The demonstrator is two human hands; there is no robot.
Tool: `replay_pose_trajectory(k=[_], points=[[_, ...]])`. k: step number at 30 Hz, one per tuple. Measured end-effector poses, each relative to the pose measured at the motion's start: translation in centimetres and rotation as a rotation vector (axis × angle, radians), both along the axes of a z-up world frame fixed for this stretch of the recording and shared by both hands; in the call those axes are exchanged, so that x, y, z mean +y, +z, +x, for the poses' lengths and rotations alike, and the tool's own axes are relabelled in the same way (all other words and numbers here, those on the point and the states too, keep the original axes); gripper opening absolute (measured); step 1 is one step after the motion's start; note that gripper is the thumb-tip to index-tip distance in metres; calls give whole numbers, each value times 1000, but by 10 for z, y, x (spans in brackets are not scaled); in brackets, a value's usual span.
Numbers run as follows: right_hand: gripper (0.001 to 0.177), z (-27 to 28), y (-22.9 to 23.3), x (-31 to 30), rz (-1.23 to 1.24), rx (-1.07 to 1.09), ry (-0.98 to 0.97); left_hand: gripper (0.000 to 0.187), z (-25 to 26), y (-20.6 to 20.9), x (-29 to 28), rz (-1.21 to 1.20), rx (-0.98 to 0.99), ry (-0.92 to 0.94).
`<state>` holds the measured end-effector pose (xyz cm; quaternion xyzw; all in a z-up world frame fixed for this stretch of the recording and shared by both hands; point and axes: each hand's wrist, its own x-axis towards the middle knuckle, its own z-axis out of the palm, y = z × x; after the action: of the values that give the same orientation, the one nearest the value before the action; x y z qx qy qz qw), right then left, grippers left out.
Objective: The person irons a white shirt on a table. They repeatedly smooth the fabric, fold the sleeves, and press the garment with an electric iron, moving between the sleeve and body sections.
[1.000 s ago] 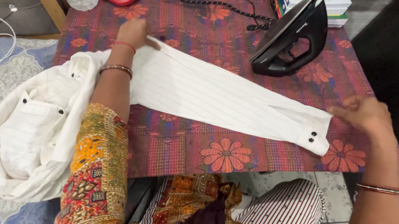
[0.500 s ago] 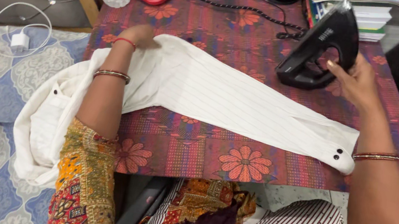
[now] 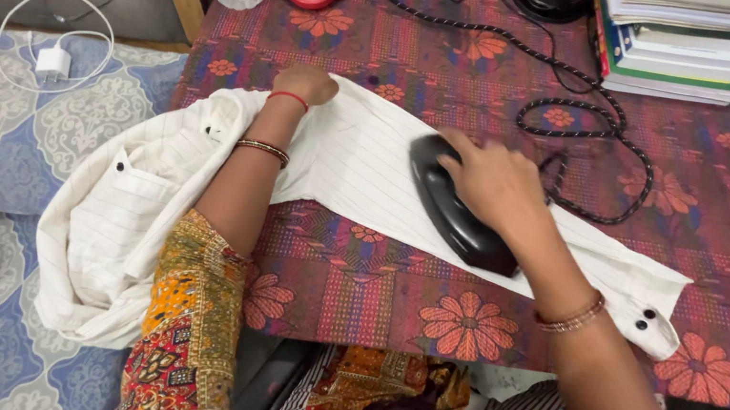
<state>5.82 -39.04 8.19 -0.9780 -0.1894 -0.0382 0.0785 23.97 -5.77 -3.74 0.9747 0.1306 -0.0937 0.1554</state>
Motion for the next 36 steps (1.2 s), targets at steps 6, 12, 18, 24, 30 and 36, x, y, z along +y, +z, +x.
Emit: replay_pose_trajectory(k=[6,12,18,24,30,36], points=[[39,76,-9,79,25,-78,86,50,-6,17,-2,-99,-102,-1],[50,57,-30,92,85,85,-25,45,31,-15,11,-91,-182,-41],[46,101,-30,140,151,152,-23,44,58,-37,24,-79,-108,-117],[49,65,-38,164,208,283,-63,47,64,-38,38,35,-197,-257],[49,88,-38,182,262,131,-92,64,50,-30,26,-164,-206,-76],[51,76,-34,187,239,224,-97,57,67,-43,32,-79,-238,-167]])
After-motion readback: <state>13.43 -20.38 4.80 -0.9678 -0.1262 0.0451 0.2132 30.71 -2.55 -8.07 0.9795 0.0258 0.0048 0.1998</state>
